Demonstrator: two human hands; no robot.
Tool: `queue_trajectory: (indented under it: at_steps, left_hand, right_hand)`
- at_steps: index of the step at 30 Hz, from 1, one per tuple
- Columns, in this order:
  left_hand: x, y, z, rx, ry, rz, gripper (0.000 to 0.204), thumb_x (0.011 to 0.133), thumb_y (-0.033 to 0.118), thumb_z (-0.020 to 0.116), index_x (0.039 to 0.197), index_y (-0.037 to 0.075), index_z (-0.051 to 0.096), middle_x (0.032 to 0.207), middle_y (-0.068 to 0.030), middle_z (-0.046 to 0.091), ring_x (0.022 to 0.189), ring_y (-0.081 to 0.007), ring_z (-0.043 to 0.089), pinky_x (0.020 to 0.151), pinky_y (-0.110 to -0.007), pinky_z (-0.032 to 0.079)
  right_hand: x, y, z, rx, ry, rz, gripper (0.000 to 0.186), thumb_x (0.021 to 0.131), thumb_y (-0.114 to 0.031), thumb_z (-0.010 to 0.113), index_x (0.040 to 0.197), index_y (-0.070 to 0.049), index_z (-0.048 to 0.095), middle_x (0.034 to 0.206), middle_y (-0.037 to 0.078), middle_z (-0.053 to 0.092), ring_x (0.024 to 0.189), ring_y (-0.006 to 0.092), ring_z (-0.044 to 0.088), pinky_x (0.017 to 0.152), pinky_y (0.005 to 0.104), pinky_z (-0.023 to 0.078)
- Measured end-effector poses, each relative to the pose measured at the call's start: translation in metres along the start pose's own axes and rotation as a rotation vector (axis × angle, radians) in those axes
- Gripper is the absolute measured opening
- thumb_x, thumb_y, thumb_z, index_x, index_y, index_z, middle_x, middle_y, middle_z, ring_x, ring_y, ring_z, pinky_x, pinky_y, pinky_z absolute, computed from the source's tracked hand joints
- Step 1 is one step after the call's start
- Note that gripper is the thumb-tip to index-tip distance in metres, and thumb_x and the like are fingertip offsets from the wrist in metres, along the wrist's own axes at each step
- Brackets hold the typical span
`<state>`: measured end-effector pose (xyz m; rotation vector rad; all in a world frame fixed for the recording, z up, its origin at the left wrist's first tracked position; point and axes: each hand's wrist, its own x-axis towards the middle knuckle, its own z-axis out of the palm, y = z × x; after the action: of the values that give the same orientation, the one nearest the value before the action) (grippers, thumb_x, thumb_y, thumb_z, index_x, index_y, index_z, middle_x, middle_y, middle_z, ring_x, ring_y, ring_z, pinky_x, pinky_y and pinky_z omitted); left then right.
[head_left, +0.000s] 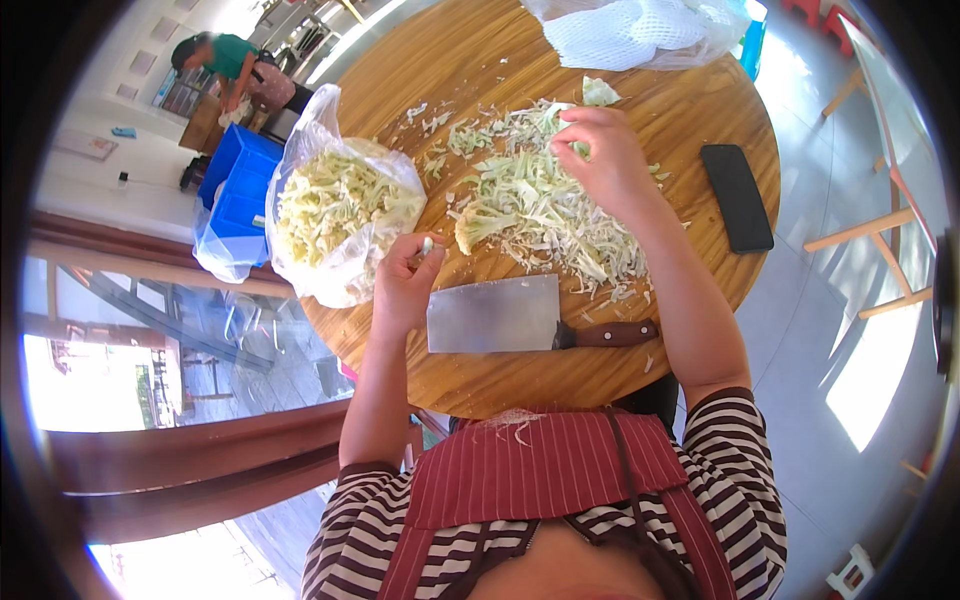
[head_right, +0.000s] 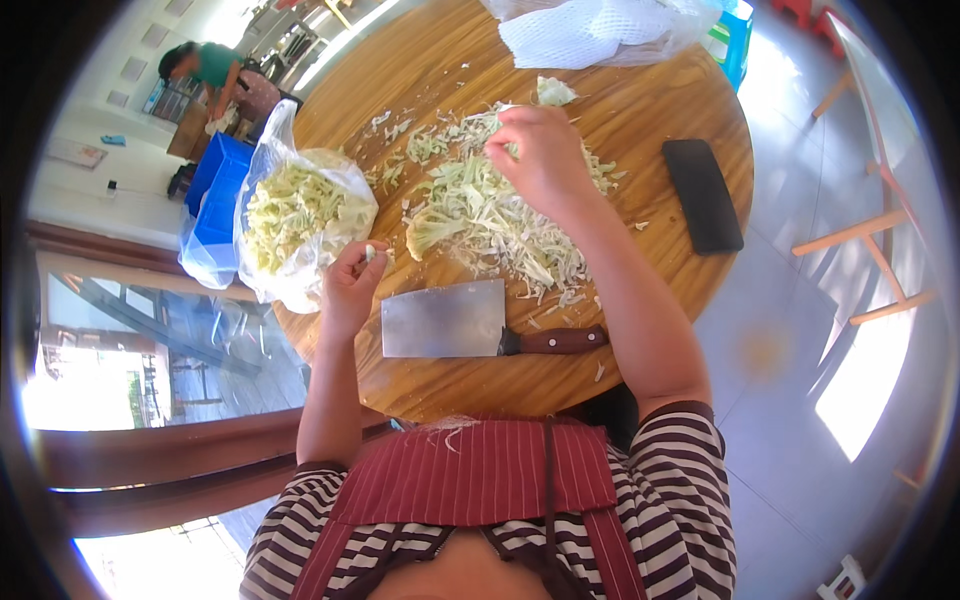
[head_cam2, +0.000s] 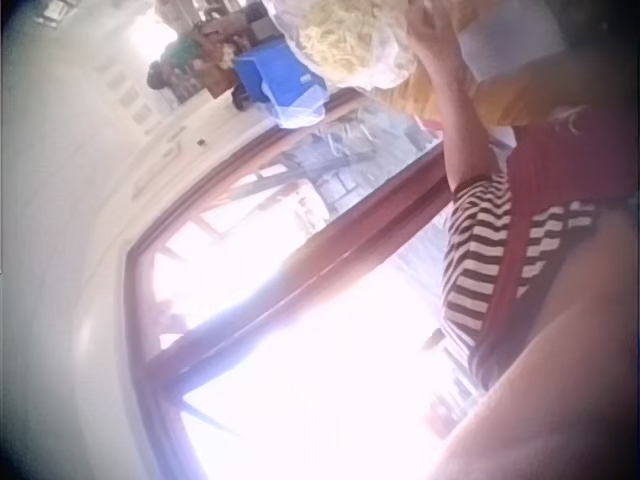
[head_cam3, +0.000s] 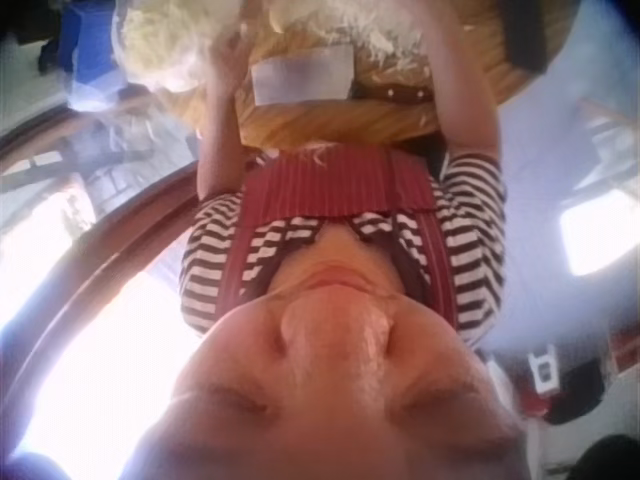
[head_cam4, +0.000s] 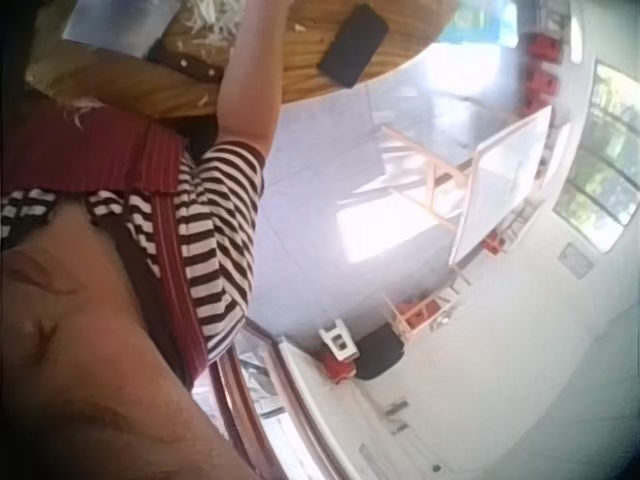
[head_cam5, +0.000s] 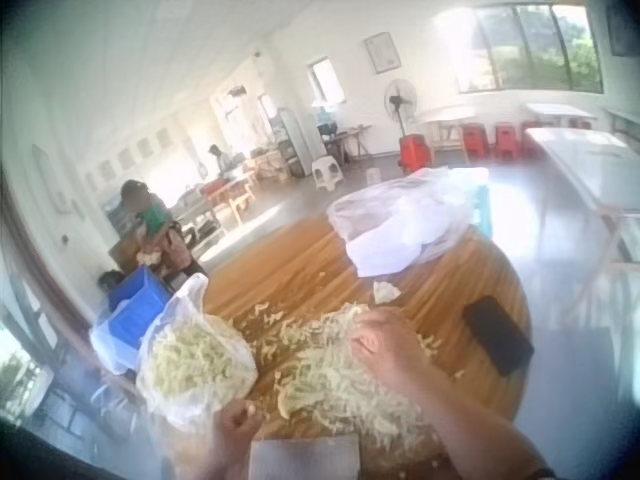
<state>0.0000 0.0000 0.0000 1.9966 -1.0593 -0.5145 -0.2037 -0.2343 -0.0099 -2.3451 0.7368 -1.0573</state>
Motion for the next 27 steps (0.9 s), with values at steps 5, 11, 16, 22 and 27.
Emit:
queue_trajectory:
  at_steps: [5,11,16,22,27]
  left_hand:
    - [-0.033,-0.02,-0.019,0.316,0.112,0.284,0.02,0.084,0.007,0.069,0.104,0.005,0.069,0.103,-0.0121,0.063,0.084,-0.0274,0.064,0.068,-0.034,0.052]
    - [-0.075,-0.041,-0.029,0.35,0.139,0.173,0.022,0.084,0.009,0.068,0.106,0.007,0.069,0.106,-0.0123,0.061,0.08,-0.0305,0.066,0.069,-0.037,0.054]
    - [-0.098,-0.051,-0.029,0.347,0.176,0.173,0.026,0.085,0.005,0.063,0.112,0.005,0.065,0.111,-0.0152,0.059,0.089,-0.0335,0.065,0.072,-0.039,0.055]
    - [-0.117,-0.062,-0.023,0.325,0.236,0.242,0.044,0.083,-0.001,0.062,0.126,0.004,0.052,0.121,-0.0182,0.057,0.097,-0.0379,0.063,0.079,-0.042,0.054]
    - [-0.114,-0.074,0.004,0.306,0.138,0.394,0.041,0.078,-0.002,0.07,0.116,0.006,0.059,0.128,-0.0205,0.055,0.106,-0.0363,0.063,0.082,-0.038,0.056]
  right_hand:
    - [-0.022,-0.049,-0.028,0.125,-0.314,0.118,0.016,0.088,-0.018,0.063,0.098,-0.005,0.064,0.096,0.017,0.065,0.088,0.0312,0.063,0.078,0.0426,0.05]
    - [-0.116,-0.073,-0.048,-0.348,-0.909,-0.136,0.044,0.081,-0.025,0.071,0.12,-0.008,0.057,0.097,0.014,0.059,0.091,0.0315,0.06,0.079,0.0415,0.049]
    - [-0.141,-0.066,-0.044,-0.32,-0.82,-0.141,0.037,0.081,-0.024,0.069,0.109,-0.006,0.054,0.099,0.015,0.057,0.088,0.033,0.059,0.076,0.0433,0.049]
    - [-0.122,-0.088,-0.076,-0.029,-0.777,0.275,0.018,0.087,-0.016,0.058,0.092,0.0,0.055,0.071,0.012,0.058,0.066,0.0288,0.059,0.062,0.0401,0.046]
    - [-0.133,-0.1,-0.09,0.496,-0.641,0.566,0.029,0.096,-0.016,0.052,0.116,0.004,0.054,0.069,0.001,0.051,0.058,0.0067,0.051,0.055,0.0248,0.044]
